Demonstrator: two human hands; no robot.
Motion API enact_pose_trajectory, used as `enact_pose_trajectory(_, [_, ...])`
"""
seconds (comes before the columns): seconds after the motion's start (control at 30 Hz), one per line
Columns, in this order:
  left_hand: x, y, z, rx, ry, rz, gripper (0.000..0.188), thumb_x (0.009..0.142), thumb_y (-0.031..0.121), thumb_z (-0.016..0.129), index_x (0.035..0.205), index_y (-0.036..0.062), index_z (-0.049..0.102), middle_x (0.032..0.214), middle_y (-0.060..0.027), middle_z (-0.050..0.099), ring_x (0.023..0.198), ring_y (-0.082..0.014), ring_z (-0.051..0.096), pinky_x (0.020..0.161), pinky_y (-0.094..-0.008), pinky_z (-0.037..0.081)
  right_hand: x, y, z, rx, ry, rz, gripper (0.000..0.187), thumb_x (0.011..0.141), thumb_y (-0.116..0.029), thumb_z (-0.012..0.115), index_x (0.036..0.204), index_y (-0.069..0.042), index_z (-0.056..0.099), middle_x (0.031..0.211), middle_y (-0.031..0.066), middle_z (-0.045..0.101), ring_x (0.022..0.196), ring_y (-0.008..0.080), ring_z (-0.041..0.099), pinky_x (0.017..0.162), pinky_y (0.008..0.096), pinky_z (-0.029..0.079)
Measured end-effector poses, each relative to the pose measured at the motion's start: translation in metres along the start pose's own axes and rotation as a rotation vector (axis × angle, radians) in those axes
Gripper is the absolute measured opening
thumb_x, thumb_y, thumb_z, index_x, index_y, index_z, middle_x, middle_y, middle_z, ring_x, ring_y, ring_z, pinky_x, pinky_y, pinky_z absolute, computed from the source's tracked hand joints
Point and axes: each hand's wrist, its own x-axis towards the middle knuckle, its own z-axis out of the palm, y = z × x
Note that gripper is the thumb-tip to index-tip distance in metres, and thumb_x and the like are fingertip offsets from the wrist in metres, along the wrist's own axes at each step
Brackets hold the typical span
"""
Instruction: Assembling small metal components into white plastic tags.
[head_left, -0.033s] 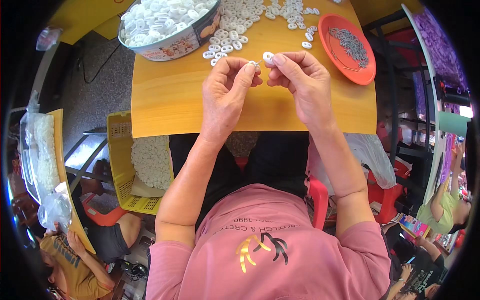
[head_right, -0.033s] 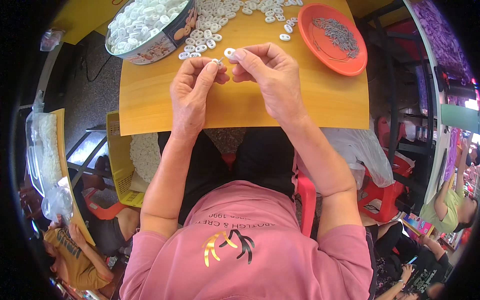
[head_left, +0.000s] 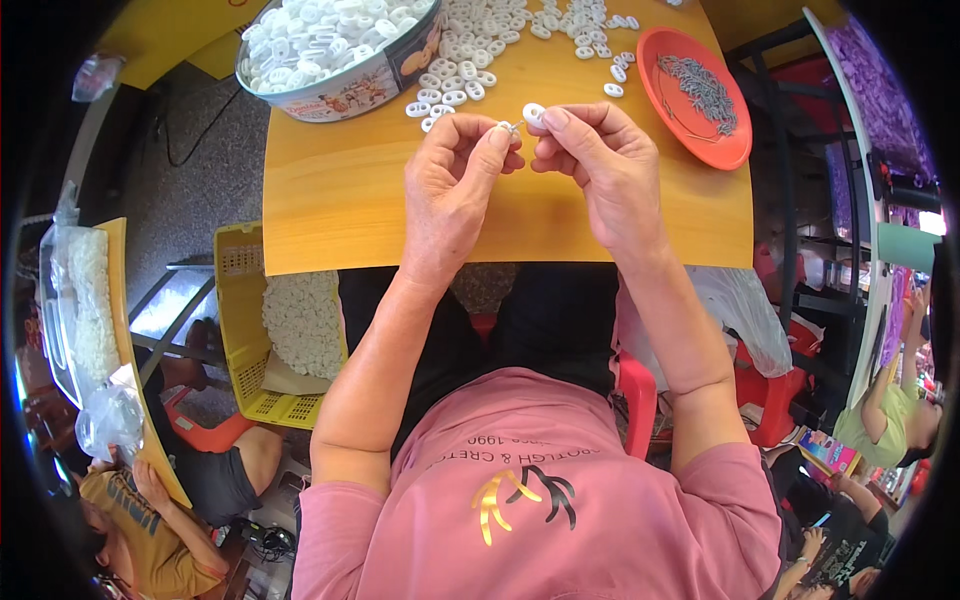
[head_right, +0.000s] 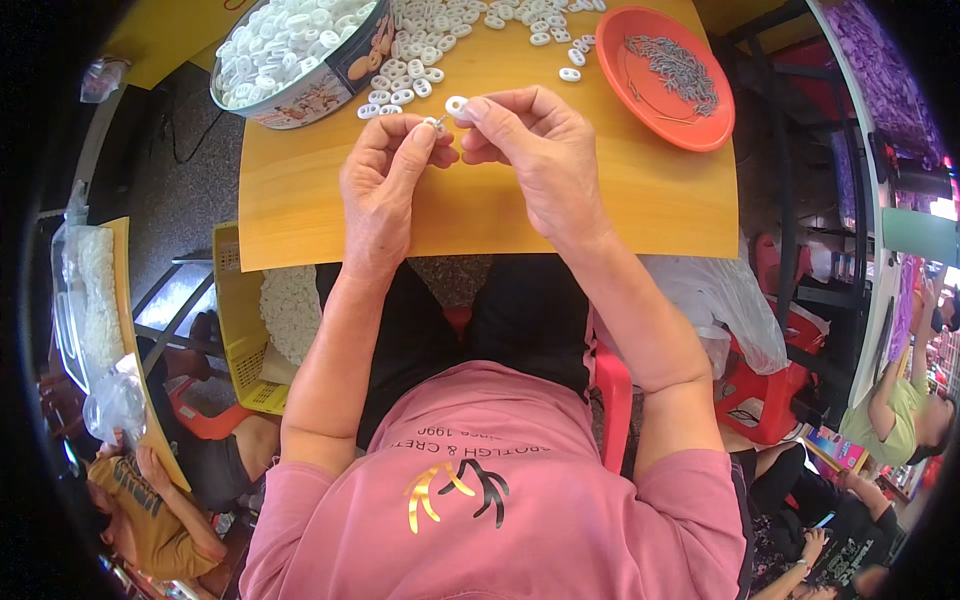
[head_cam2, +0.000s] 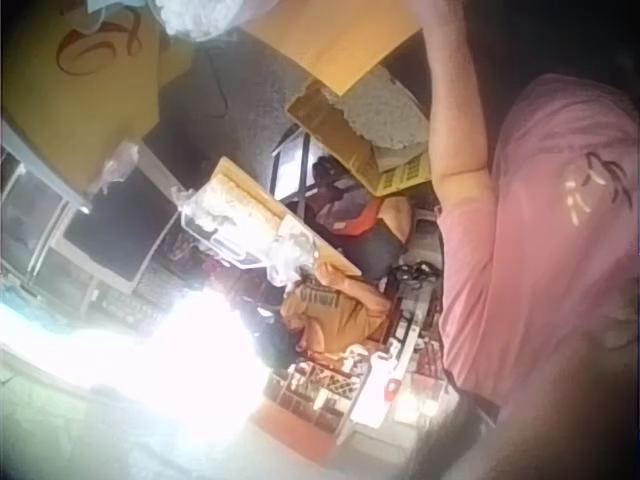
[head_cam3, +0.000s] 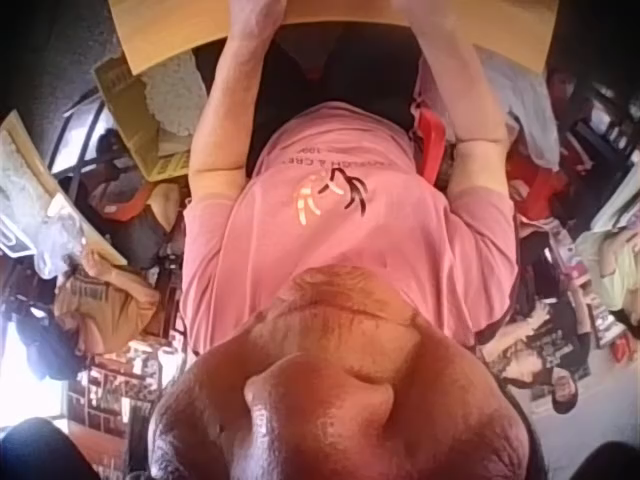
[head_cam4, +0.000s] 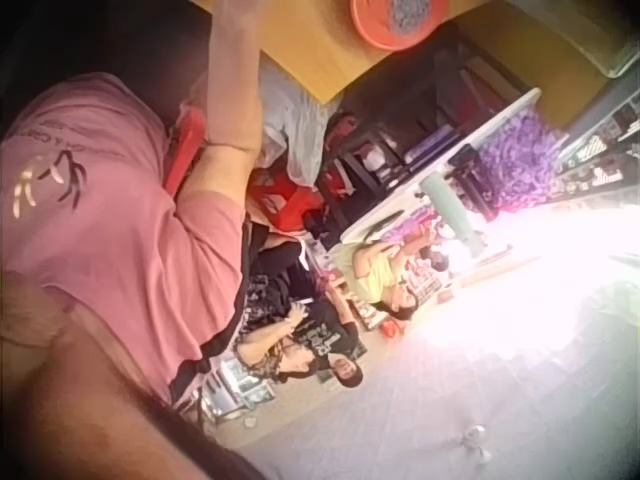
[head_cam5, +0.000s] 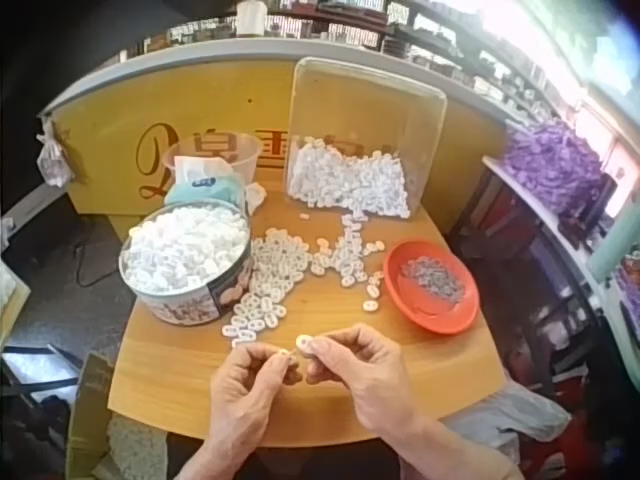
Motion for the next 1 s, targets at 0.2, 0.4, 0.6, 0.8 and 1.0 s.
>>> enact_pose_trajectory(0.2, [0.000,-0.001,0.000,-0.003,-0.002,0.020,0.013,0.096,0.012,0.061,0.098,-0.0015,0.059,0.090,-0.0064,0.066,0.081,-0.0120,0.065,0.076,-0.0257,0.052,-0.002,0.007,0.006,0.056,0.030,-0.015,0.016,0.091,-0.011,0.069,0.097,0.002,0.063,0.090,0.0107,0.071,0.075,0.0124,0.067,0.071,0.0276,0.058])
enact_pose_trajectory(0.4, [0.000,0.000,0.000,-0.028,0.001,0.013,0.014,0.097,0.011,0.060,0.098,-0.0019,0.059,0.090,-0.0067,0.066,0.082,-0.0121,0.065,0.076,-0.0258,0.052,-0.001,0.014,0.006,0.025,0.039,-0.035,0.014,0.092,-0.010,0.067,0.100,0.001,0.064,0.093,0.0095,0.070,0.078,0.0116,0.066,0.071,0.0294,0.059])
enact_pose_trajectory(0.6, [0.000,0.001,0.001,-0.017,0.015,0.021,0.014,0.097,0.012,0.060,0.098,-0.0023,0.059,0.090,-0.0068,0.066,0.082,-0.0121,0.065,0.075,-0.0257,0.053,-0.004,0.014,0.012,-0.027,0.053,-0.113,0.013,0.092,-0.008,0.067,0.100,0.001,0.064,0.092,0.0088,0.069,0.078,0.0113,0.066,0.073,0.0286,0.059])
enact_pose_trajectory(0.8, [0.000,0.002,0.001,0.011,0.024,0.014,0.015,0.097,0.012,0.060,0.097,-0.0022,0.058,0.090,-0.0068,0.065,0.081,-0.0118,0.065,0.075,-0.0256,0.053,-0.004,0.011,0.020,-0.134,0.098,-0.206,0.016,0.090,-0.006,0.069,0.102,0.002,0.061,0.084,0.0056,0.066,0.075,0.0090,0.064,0.070,0.0225,0.055])
enact_pose_trajectory(1.0, [0.000,0.002,0.001,0.019,0.024,0.006,0.015,0.097,0.013,0.060,0.096,-0.0017,0.058,0.087,-0.0054,0.064,0.079,-0.0109,0.063,0.074,-0.0253,0.052,-0.005,0.011,0.020,-0.187,0.064,-0.202,0.017,0.090,-0.005,0.069,0.105,0.002,0.064,0.089,0.0044,0.068,0.078,0.0072,0.063,0.071,0.0207,0.053])
